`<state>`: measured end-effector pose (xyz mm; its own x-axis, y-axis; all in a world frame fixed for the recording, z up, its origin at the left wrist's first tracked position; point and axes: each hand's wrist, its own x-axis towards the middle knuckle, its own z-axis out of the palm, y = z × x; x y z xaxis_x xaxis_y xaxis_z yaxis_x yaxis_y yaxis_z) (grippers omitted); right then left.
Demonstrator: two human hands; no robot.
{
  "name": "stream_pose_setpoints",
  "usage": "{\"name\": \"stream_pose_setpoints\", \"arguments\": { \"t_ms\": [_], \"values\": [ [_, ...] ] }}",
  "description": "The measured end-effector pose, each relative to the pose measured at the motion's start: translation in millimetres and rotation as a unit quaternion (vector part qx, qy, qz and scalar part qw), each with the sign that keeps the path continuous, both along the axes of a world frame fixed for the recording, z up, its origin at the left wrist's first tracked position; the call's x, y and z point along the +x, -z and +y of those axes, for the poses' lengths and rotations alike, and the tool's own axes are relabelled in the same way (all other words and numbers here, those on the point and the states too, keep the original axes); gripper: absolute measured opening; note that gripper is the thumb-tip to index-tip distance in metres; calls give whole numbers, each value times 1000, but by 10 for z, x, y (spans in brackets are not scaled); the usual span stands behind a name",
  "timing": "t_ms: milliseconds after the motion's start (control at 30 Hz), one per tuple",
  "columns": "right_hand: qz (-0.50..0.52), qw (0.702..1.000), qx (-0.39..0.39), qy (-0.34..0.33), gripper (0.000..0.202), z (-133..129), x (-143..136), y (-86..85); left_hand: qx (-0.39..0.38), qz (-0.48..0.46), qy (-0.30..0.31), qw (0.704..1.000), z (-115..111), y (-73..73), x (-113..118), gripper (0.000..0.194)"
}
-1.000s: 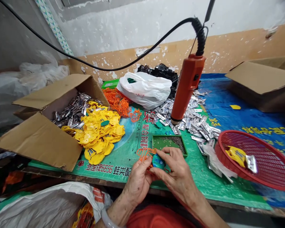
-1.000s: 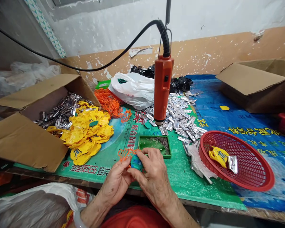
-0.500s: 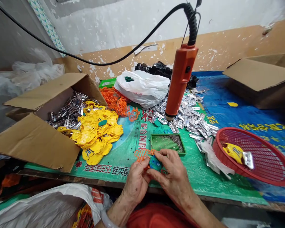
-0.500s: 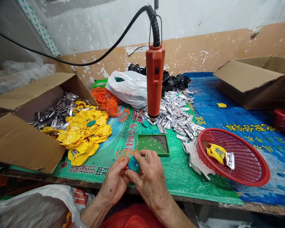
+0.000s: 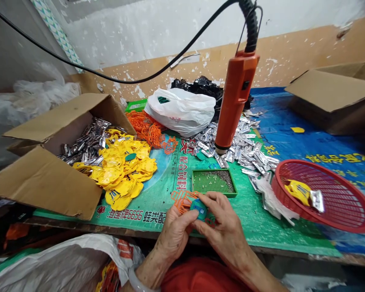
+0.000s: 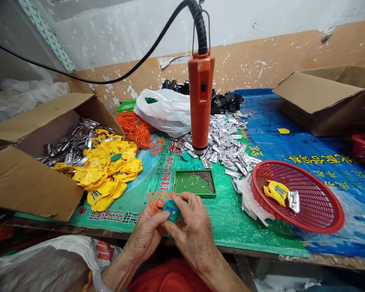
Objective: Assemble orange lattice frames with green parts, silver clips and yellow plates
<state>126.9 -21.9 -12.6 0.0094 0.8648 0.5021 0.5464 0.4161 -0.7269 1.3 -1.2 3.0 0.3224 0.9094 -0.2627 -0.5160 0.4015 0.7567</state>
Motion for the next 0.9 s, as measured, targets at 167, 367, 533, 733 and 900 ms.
{"name": "stream_pose_setpoints", "arguments": {
  "t_ms": [167, 367, 533, 733, 900],
  "values": [
    [31, 999, 20, 11, 39, -48, 7, 14, 23, 41, 1, 999, -7, -26, -40, 12],
    [48, 998, 27, 7, 34, -113, -33, 48, 10, 47, 28, 998, -47, -38, -40, 21],
    [-16, 998, 62, 9, 41, -159, -5, 49, 18, 65, 56, 996, -37, -32, -22, 25],
    [-14, 999, 41, 3, 37, -105, 64, 64, 19, 108, 37, 993, 13, 12, 25, 26],
    [75, 996, -39, -34, 22, -10, 63, -14, 7, 120, 39, 992, 36, 47, 35, 23]
  ]
}}
